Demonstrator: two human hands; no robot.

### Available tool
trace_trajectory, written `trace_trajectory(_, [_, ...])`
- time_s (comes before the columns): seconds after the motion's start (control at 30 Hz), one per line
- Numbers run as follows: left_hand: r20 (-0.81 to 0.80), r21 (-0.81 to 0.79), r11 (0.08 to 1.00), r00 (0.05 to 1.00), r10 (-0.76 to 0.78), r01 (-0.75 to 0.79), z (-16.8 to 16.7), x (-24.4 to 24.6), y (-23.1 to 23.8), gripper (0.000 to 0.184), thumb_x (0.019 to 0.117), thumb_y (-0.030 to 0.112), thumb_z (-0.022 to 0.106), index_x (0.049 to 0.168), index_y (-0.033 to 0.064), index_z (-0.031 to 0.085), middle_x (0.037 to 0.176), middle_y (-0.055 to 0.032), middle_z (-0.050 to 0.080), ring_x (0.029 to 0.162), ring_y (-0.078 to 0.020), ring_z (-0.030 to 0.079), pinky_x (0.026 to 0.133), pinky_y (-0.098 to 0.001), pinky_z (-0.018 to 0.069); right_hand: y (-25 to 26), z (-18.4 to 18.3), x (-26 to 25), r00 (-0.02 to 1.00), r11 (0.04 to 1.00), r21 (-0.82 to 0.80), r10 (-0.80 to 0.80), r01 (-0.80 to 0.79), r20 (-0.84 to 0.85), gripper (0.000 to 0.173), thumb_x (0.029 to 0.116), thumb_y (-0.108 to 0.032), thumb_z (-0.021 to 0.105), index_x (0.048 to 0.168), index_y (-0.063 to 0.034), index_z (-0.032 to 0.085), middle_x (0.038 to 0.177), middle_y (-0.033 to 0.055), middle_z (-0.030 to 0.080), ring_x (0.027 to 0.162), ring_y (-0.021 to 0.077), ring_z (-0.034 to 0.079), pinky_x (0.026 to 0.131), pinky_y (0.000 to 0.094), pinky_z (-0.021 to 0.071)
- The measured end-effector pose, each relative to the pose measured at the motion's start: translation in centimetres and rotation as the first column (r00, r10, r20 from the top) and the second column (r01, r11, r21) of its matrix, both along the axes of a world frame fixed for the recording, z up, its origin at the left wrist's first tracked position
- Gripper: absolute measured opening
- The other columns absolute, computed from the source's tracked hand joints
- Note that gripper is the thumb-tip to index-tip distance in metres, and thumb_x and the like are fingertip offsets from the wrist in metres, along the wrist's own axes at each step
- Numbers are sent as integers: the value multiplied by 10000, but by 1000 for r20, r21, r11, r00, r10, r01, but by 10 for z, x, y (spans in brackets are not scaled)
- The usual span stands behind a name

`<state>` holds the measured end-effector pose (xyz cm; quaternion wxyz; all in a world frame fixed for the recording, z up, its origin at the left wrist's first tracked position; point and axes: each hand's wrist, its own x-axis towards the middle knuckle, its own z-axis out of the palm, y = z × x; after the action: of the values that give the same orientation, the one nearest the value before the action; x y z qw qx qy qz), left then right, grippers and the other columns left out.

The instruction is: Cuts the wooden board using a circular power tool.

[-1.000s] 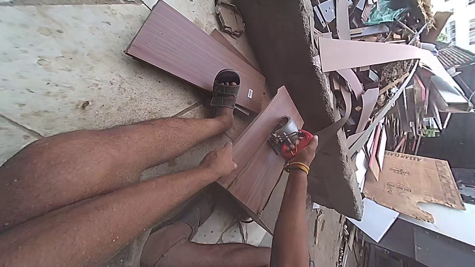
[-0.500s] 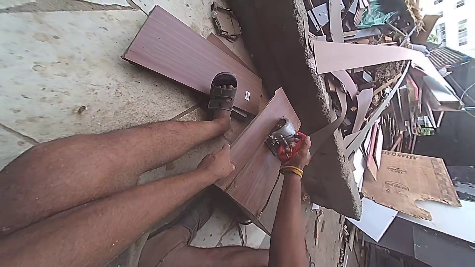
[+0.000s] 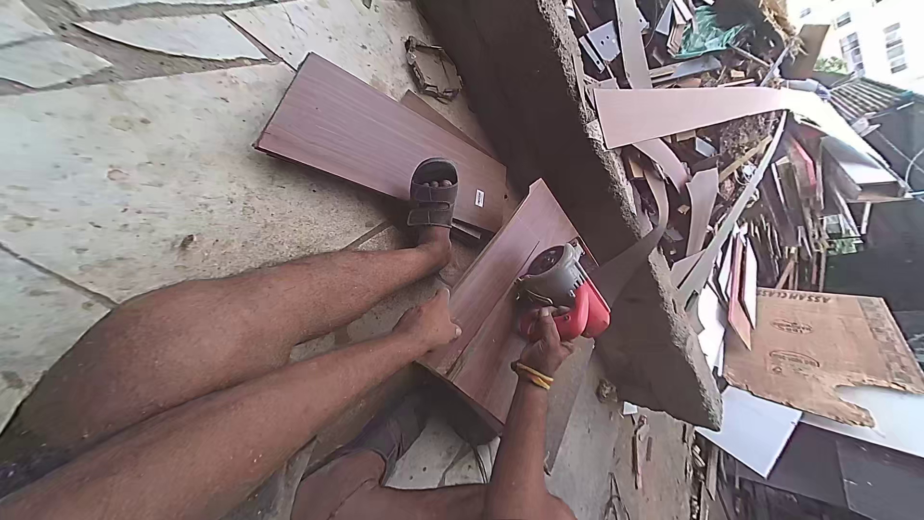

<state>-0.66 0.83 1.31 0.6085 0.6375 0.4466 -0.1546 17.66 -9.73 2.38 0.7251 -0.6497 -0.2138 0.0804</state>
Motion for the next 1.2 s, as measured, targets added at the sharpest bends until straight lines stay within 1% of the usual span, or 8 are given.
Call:
trace_trajectory(0.2, [-7,47,999,1000,-12,13,5,2,-3,799,922,341,765,1517,12,345,1381,-256,584,1267,-413,602,1038,-596,493,-17,31,27,990,999,-9,44,-46,-134,374,750,-45,659,1116,-13,586,786,62,683,635,166,677,596,355,609])
trace_trajectory(0.4, [-26,96,995,1000,-13,15,5,1,-7,795,898,343,791,1494,13,380,1381,-248,587,1283,-393,596,1052,-582,490,-106,80,30,924,972,42,235,-233,-301,300,800,-133,679,1080,-37,628,669,47,639,524,147,621,520,338,579])
trace_trajectory(0.47, [-22,112,994,1000,-10,13,2,3,-6,790,897,343,798,1483,7,388,1373,-253,592,1273,-396,603,1052,-584,490,-137,92,26,887,956,169,287,-240,-361,219,834,-167,692,1018,-51,662,655,31,622,519,128,600,518,316,558])
trace_trajectory(0.57, [3,142,990,1000,-4,4,-10,4,-7,760,893,342,810,1446,-9,426,1325,-262,613,1226,-405,624,1026,-591,504,-169,104,20,797,870,473,383,-141,-467,136,888,-168,634,927,-45,681,633,14,606,524,114,603,520,279,542])
trace_trajectory(0.67, [52,147,989,999,6,-14,-16,1,-7,717,893,309,815,1425,-11,455,1291,-251,630,1200,-386,636,1028,-580,505,-187,106,31,764,791,609,358,57,-537,249,982,-194,492,865,-38,645,610,21,593,504,121,598,492,255,523])
trace_trajectory(0.8, [97,128,990,995,38,-51,-19,2,-7,693,889,273,821,1417,-3,466,1282,-245,640,1180,-374,651,1021,-570,517,-197,104,48,769,778,586,227,226,-598,372,1046,-232,367,828,-52,609,566,8,559,464,114,576,475,248,521])
trace_trajectory(1.07, [143,68,990,983,116,-126,-23,2,-10,672,869,197,830,1408,14,471,1255,-224,653,1121,-326,685,979,-522,561,-200,100,55,654,722,598,269,349,-707,436,1053,-321,344,818,-44,584,569,10,550,460,98,568,459,216,500])
trace_trajectory(1.2, [146,48,990,982,123,-131,-24,1,-9,675,869,194,826,1412,18,465,1244,-211,664,1090,-313,700,961,-510,576,-200,100,69,647,776,474,113,416,-754,521,1087,-392,332,736,-77,554,550,22,561,477,122,596,481,247,531])
